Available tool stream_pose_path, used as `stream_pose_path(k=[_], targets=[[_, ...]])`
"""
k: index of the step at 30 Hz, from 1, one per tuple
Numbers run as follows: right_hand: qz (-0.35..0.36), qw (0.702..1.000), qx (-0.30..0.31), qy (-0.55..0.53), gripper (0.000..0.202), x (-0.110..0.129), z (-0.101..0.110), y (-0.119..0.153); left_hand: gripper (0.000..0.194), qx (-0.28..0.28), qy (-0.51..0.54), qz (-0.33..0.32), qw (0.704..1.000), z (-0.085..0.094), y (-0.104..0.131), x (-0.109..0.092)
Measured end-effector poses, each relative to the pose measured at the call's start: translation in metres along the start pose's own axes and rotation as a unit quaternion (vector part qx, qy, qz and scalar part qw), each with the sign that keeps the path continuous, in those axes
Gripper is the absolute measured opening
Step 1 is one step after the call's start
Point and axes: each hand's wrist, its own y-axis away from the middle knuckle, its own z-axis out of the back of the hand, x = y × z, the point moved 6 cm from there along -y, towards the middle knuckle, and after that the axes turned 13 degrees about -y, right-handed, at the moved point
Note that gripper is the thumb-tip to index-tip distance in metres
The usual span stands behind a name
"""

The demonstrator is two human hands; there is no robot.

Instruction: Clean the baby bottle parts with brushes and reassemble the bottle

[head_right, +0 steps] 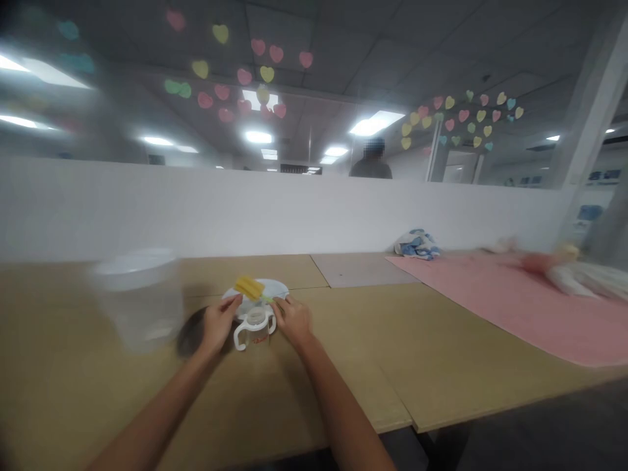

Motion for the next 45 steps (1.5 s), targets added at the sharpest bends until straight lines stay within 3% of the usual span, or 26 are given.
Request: stream_pose_path(k=[11,17,25,38,45], targets=[[-0.072,0.995,-0.055,0.044,0.034,-0.009,0.004,-0.001,0.045,-0.013,0.015,0.024,1.0,0.0,0.001,0.006],[-0.028,0.999,0.01,0.043,0.03,-0.008,-0.006,-0.003,0.05,-0.006,0.034,0.017,0.999,0.0,0.002,0.001],[-0.034,0.997,0.038,0.056,0.033,-0.01,-0.012,-0.003,0.048,0.016,0.051,0.008,0.999,-0.004,0.002,0.002],[-0.026,0.999,-0.005,0.044,0.033,-0.008,-0.007,-0.002,0.038,0.019,-0.033,-0.044,0.998,-0.008,0.003,-0.002],[0.02,0.999,-0.023,0.034,0.032,-0.004,-0.004,0.0,0.044,-0.004,-0.002,-0.013,1.0,-0.002,0.0,0.004]])
